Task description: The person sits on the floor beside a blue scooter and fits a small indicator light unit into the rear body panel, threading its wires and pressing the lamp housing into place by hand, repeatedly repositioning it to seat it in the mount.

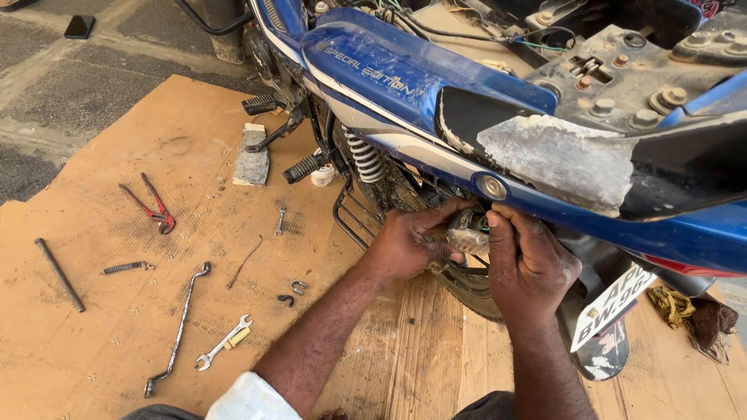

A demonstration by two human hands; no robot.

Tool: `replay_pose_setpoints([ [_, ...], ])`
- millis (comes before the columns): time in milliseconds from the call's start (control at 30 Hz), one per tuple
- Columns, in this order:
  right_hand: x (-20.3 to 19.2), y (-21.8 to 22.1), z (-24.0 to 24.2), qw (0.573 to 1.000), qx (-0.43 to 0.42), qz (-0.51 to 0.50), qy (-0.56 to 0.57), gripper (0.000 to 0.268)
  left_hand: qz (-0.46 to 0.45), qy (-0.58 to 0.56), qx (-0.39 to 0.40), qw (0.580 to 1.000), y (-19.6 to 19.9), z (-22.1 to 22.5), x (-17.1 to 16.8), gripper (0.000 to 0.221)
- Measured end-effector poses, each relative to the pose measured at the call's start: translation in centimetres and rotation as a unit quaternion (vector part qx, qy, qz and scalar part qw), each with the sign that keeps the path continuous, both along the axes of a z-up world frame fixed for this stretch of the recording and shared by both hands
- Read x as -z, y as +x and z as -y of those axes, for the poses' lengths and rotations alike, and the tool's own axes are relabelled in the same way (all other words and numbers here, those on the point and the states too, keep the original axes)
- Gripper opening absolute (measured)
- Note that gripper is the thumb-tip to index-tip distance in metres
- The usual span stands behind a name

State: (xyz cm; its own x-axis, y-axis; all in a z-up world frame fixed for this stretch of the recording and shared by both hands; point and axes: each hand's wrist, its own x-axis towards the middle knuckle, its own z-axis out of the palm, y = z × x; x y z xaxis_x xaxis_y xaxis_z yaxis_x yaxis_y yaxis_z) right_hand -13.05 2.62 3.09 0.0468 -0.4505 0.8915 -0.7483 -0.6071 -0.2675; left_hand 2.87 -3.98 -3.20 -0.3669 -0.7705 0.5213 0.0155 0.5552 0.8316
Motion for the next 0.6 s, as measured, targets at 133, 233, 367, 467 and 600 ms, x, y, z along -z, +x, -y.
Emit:
replay_pose_setpoints([
  [133, 0.1, 0.0, 0.1, 1.0, 0.004, 0.001, 0.004, 0.014, -0.021, 0.049, 0.021, 0.998, -0.5, 0.0, 0.7, 0.076],
  [233, 0.0, -0.3, 0.1, 1.0, 0.003, -0.006, -0.001, 0.015, -0.051, 0.055, 0.036, 0.997, -0.9, 0.0, 1.2, 0.075],
  [367, -0.2, -1.0, 0.5, 1.0, -0.02, -0.024, -0.005, 0.016, -0.053, 0.061, 0.03, 0.996, -0.6, -0.2, 0.8, 0.074],
  [467, -1.2, -1.1, -0.1, 0.999, -0.024, -0.021, 0.037, 0.02, -0.029, 0.041, 0.014, 0.999, -0.2, -0.3, 0.4, 0.074],
  [600, -2.3, -2.0, -0.3, 0.995, -0.02, -0.05, 0.088, 0.026, 0.006, 0.041, 0.009, 0.999, 0.7, -0.5, -1.1, 0.075],
])
